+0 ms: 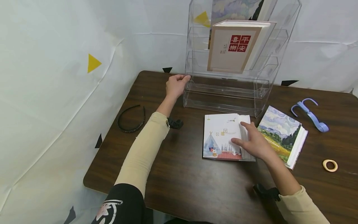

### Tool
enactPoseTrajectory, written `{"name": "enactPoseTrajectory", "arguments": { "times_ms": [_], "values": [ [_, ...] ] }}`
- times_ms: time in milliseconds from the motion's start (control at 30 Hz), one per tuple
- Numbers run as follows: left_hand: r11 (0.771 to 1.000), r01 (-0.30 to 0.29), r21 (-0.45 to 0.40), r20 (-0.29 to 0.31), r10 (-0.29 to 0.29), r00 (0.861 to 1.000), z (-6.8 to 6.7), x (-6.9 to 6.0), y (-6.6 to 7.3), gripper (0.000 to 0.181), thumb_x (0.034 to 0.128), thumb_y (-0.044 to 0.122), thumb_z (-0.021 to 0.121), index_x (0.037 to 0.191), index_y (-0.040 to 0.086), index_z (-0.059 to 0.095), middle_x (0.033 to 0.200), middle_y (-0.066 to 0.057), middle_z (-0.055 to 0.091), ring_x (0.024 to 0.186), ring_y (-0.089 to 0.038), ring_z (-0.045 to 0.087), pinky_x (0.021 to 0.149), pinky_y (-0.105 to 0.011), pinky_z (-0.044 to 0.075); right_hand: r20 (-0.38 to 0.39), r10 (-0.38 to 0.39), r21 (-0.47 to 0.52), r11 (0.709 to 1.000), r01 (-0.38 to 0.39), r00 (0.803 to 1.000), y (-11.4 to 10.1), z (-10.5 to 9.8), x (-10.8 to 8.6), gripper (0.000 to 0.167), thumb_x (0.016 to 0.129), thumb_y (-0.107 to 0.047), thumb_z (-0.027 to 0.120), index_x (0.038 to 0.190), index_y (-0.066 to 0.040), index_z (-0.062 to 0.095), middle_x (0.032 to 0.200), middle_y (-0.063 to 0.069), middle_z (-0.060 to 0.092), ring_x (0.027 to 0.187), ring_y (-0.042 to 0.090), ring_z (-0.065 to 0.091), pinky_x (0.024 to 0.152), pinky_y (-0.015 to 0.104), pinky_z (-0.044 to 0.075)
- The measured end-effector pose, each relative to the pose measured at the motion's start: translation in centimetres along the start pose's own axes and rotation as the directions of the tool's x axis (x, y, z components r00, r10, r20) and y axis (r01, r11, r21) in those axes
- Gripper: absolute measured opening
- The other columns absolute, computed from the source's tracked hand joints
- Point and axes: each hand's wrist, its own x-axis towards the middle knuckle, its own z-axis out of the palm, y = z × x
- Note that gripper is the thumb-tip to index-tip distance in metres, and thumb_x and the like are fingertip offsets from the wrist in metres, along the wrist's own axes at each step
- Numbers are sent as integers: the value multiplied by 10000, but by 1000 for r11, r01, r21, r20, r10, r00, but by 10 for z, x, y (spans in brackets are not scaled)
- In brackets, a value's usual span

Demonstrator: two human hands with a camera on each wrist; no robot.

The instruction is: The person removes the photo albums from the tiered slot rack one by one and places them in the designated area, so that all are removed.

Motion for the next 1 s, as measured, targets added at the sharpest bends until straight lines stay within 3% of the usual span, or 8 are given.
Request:
{"name": "enactPoseTrajectory", "arguments": {
  "times_ms": [233, 600, 700, 867, 1000],
  "values": [
    [1000, -5, 5, -6, 5, 1000, 0, 0, 3, 413, 925, 521, 629, 1160, 196, 725, 1057, 29, 688, 779, -159, 642, 760, -337, 501, 44, 25, 15, 1000, -26, 999, -1, -3, -1, 911, 917, -427, 677, 1527, 48, 194, 1529, 383, -48, 1394, 574, 38, 1042, 719, 163],
    [1000, -5, -1, -1, 5, 1000, 2, 0, 1, 414, 922, 520, 633, 1155, 191, 726, 1030, 29, 688, 762, -146, 643, 722, -324, 508, 62, -9, 57, 998, 6, 998, -1, 0, -5, 770, 1004, -414, 532, 1510, 79, 225, 1531, 385, -36, 1416, 529, -26, 1061, 706, 135],
    [1000, -8, -3, -1, 8, 1000, 2, 0, 1, 416, 917, 528, 636, 1147, 194, 729, 1024, 30, 690, 757, -149, 647, 721, -324, 508, 66, -11, 54, 998, 8, 998, -1, 0, -5, 752, 1007, -411, 525, 1512, 66, 238, 1536, 377, -42, 1411, 545, 18, 1051, 711, 159],
    [1000, -2, -4, -7, 2, 1000, -1, -2, 1, 409, 914, 532, 638, 1134, 200, 734, 1011, 31, 689, 750, -157, 644, 712, -328, 508, 47, -67, 30, 997, 65, 997, -1, -4, -3, 658, 1015, -352, 535, 1485, 57, 324, 1542, 366, 93, 1381, 562, 187, 1034, 697, 244],
    [1000, -9, -8, -4, 9, 1000, 0, -1, -1, 404, 921, 519, 636, 1140, 194, 731, 1023, 24, 688, 752, -160, 647, 697, -327, 510, -65, -123, 17, 992, 124, 990, -2, -16, -1, 570, 1028, -337, 521, 1438, 46, 418, 1421, 341, 416, 1258, 504, 445, 946, 642, 397]
  ]
}}
